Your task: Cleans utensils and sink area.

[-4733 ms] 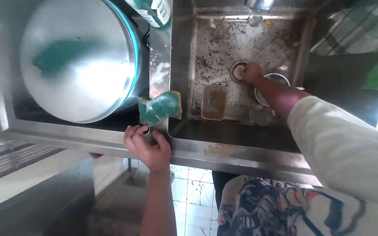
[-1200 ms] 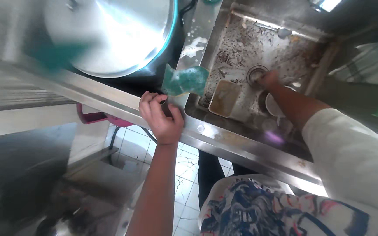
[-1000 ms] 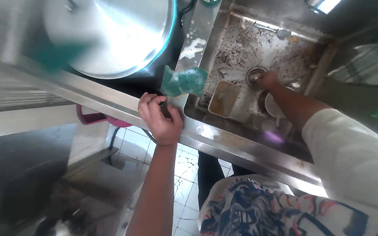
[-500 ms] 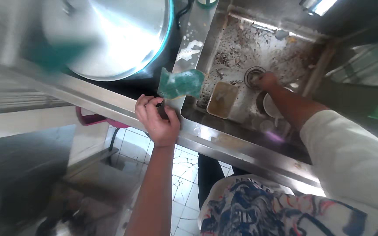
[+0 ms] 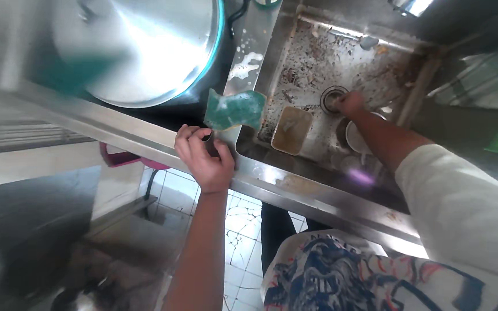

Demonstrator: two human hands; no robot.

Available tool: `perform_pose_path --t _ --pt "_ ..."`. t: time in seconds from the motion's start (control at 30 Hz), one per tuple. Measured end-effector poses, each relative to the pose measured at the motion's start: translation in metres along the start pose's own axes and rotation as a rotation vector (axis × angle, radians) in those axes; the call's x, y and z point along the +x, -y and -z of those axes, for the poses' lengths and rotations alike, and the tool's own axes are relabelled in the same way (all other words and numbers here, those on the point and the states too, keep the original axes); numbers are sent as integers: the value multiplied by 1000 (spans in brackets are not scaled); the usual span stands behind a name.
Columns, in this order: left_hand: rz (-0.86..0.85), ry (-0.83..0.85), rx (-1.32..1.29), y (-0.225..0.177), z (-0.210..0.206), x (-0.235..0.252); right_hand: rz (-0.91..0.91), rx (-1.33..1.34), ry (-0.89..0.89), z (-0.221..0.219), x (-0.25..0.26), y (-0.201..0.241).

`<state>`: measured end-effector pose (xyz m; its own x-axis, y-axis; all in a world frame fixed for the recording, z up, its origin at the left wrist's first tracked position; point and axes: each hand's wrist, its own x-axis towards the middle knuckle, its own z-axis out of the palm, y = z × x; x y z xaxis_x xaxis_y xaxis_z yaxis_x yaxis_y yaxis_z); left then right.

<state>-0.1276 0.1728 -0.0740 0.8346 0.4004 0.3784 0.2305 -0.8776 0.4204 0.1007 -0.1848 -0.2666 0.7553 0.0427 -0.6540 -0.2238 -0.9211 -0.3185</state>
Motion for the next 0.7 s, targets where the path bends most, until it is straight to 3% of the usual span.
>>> perform_pose_path --t 0.3,0.5,0.7 --pt "-10 -22 -17 -3 2 2 -20 -152 104 2 16 -21" --pt "-39 -40 -87 -1 2 1 105 -64 -43 60 -36 10" --pt "-39 -19 -165 -2 6 3 192 -18 -170 89 -99 -2"
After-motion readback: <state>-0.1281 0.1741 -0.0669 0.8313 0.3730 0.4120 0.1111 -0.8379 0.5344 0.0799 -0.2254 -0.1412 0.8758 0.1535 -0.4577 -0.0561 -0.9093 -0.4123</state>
